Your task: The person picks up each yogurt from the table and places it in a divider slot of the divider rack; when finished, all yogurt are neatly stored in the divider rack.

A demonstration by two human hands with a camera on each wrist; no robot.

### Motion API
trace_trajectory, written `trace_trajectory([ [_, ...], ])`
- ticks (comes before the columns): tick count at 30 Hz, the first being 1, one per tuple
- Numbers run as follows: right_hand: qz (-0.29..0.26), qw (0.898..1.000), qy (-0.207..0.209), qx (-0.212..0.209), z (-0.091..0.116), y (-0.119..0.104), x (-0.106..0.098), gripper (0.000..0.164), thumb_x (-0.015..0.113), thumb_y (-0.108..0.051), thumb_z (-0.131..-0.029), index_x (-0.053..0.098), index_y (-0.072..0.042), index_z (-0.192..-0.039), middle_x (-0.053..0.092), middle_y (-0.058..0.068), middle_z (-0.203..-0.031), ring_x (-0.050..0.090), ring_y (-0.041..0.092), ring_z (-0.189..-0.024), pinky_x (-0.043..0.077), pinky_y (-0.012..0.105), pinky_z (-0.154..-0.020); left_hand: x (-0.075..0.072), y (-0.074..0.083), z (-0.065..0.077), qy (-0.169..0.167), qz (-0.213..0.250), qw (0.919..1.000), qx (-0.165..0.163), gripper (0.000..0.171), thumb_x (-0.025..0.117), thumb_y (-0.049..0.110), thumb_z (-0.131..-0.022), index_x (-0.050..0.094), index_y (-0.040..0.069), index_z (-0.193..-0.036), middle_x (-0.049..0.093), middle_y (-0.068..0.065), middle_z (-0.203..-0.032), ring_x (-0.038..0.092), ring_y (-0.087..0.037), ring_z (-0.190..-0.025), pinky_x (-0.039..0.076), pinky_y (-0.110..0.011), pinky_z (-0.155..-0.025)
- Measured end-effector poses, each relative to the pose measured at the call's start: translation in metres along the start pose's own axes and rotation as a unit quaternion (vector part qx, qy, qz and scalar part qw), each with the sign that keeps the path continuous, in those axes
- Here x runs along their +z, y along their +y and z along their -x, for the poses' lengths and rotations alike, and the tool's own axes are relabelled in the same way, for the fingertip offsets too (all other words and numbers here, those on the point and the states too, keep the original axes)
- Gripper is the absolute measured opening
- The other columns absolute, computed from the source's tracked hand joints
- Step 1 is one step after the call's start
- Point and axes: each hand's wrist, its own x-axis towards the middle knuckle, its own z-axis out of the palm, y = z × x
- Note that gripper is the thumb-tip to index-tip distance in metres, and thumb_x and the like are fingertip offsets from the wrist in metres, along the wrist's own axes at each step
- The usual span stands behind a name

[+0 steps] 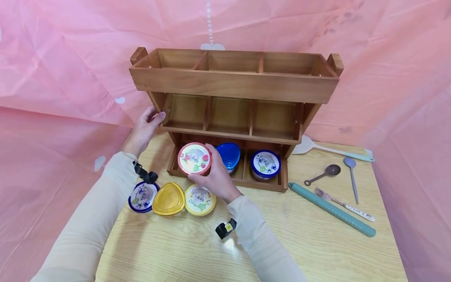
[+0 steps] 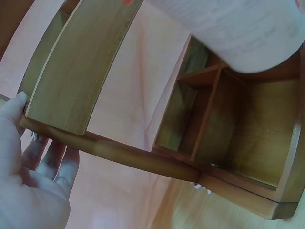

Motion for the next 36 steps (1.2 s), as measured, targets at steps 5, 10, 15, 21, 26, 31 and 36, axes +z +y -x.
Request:
trace_trajectory([
  [5, -0.004, 1.000, -0.010, -0.009, -0.013, 0.001, 0.007, 0.100, 0.087, -0.027, -0.075, 0.022, -0.017, -0.152, 0.043, 0.009, -0.145, 0.046, 0.027, -0.132, 0.039, 0.044, -0.114, 0.000, -0.001, -0.001, -0.001, 0.001, 1.0000, -0.001, 0.053, 0.061, 0.025, -0.099, 0.044, 0.013, -0.147, 0.045, -0.011, -0.149, 0.043, -0.026, -0.139, 0.037, -0.041, -0.116],
  [10, 0.007, 1.000, -0.013, -0.018, -0.028, 0.002, 0.013, 0.100, 0.087, -0.025, -0.075, 0.023, -0.012, -0.149, 0.046, 0.014, -0.142, 0.049, 0.029, -0.130, 0.040, 0.042, -0.113, -0.001, 0.000, -0.001, 0.002, 0.001, 1.0000, 0.002, 0.050, 0.061, 0.025, -0.098, 0.047, 0.014, -0.145, 0.046, -0.011, -0.148, 0.045, -0.026, -0.138, 0.039, -0.041, -0.115],
  [15, 0.017, 1.000, -0.014, 0.015, -0.041, 0.003, 0.019, 0.100, 0.087, -0.028, -0.074, 0.022, -0.012, -0.149, 0.048, 0.015, -0.141, 0.049, 0.030, -0.129, 0.042, 0.043, -0.112, -0.001, -0.001, -0.001, -0.001, 0.000, 1.0000, 0.004, 0.050, 0.062, 0.025, -0.098, 0.047, 0.015, -0.145, 0.047, -0.009, -0.147, 0.046, -0.025, -0.137, 0.040, -0.041, -0.114],
  [21, 0.036, 0.998, -0.009, 0.048, -0.056, 0.010, 0.030, 0.102, 0.087, -0.027, -0.075, 0.020, -0.012, -0.150, 0.043, 0.017, -0.144, 0.046, 0.032, -0.131, 0.039, 0.042, -0.115, -0.001, -0.003, -0.001, 0.000, 0.005, 1.0000, 0.005, 0.049, 0.062, 0.024, -0.098, 0.048, 0.013, -0.144, 0.049, -0.011, -0.146, 0.048, -0.027, -0.134, 0.040, -0.041, -0.114],
  [26, 0.052, 0.996, -0.009, 0.073, -0.064, 0.015, 0.039, 0.101, 0.086, -0.023, -0.077, 0.019, -0.011, -0.151, 0.038, 0.018, -0.147, 0.042, 0.034, -0.134, 0.039, 0.044, -0.115, 0.000, -0.005, -0.002, -0.001, 0.002, 0.9999, 0.011, 0.049, 0.062, 0.024, -0.098, 0.048, 0.013, -0.144, 0.049, -0.011, -0.146, 0.048, -0.026, -0.134, 0.040, -0.042, -0.114],
  [31, 0.091, 0.992, -0.010, 0.087, -0.069, 0.020, 0.047, 0.099, 0.084, -0.022, -0.078, 0.018, -0.010, -0.150, 0.037, 0.019, -0.148, 0.042, 0.034, -0.134, 0.038, 0.043, -0.116, 0.002, -0.006, 0.000, -0.005, 0.004, 1.0000, 0.006, 0.050, 0.062, 0.023, -0.098, 0.047, 0.011, -0.144, 0.049, -0.012, -0.146, 0.048, -0.026, -0.134, 0.040, -0.041, -0.114],
  [36, 0.119, 0.989, -0.010, 0.091, -0.076, 0.026, 0.050, 0.099, 0.085, -0.022, -0.078, 0.019, -0.010, -0.150, 0.038, 0.020, -0.148, 0.043, 0.035, -0.134, 0.037, 0.043, -0.116, 0.004, -0.005, 0.001, -0.008, -0.004, 0.9999, 0.010, 0.050, 0.061, 0.025, -0.098, 0.047, 0.010, -0.144, 0.049, -0.012, -0.146, 0.047, -0.025, -0.136, 0.038, -0.041, -0.115],
])
